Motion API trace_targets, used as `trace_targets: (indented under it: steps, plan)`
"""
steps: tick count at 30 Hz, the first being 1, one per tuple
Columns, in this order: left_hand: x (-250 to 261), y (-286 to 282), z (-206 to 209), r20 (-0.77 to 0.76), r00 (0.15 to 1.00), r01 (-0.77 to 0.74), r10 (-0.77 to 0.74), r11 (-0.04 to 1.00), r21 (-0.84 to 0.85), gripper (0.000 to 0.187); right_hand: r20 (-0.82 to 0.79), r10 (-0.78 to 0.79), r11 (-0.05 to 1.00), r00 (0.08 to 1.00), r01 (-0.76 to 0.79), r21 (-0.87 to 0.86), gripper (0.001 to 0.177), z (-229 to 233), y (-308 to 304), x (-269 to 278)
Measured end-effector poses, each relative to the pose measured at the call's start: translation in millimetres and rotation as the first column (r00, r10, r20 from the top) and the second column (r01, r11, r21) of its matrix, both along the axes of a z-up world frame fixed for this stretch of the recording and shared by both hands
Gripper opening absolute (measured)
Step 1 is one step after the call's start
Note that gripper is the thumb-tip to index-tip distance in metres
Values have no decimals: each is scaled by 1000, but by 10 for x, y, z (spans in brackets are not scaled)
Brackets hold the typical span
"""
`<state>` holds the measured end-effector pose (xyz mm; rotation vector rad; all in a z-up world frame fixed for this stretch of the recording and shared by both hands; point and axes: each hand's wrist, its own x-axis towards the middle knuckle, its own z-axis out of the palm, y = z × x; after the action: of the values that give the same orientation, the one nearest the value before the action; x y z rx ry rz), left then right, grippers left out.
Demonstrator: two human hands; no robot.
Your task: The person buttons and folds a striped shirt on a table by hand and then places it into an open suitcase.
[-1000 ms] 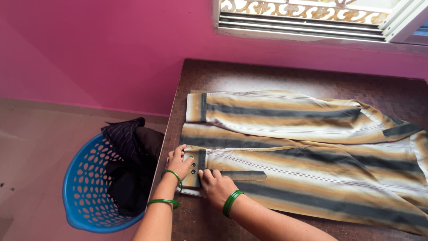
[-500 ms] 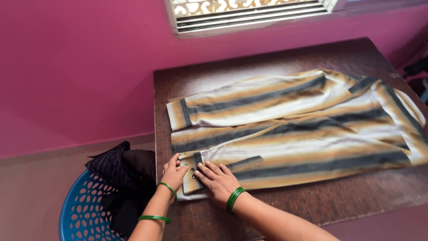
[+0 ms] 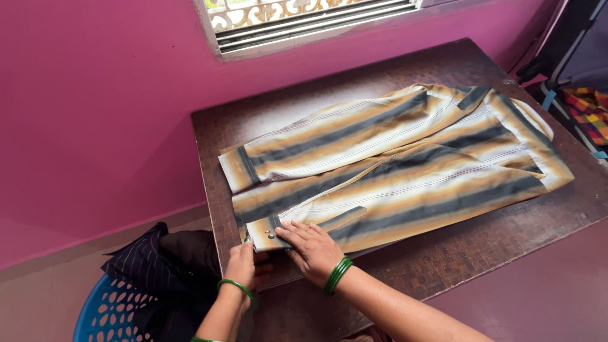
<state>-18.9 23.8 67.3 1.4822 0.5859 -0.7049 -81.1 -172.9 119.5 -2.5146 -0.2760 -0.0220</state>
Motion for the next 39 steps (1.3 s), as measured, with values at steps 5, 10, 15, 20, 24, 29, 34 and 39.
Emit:
trace_targets:
  steps: [5,10,15,20,24,29,34,39]
  plan:
    - [-9,-160,233,-139,989,-91,51,949,-302,56,-20,11,1000,1000,-11,4,53,-28,39,-119]
    - [80,-203,33,5,991,-119,132,909,-400,42,-47,17,999,999,-18,-28,52,-113,73,-162]
    - [164,-106,-115,164,970,-86,180,883,-461,42,14,56,981,998,-53,-189,68,-122,79,-159]
    - [207,-11,-96,172,969,-79,179,878,-472,41,9,49,950,999,-44,-308,83,-194,47,-90]
    - [253,43,-97,169,973,-74,160,901,-428,34,5,38,935,999,-34,-352,86,-337,-40,-58]
    - [307,92,-315,173,979,-42,108,936,-348,35,-26,41,930,999,-48,-364,81,-505,-146,-94]
    - [267,82,-393,150,984,-55,95,968,-247,36,-24,50,933,998,-56,-356,73,-607,-204,-140]
    - [229,65,-234,264,960,-29,90,973,-227,40,31,96,940,995,-81,-333,70,-604,-197,-137]
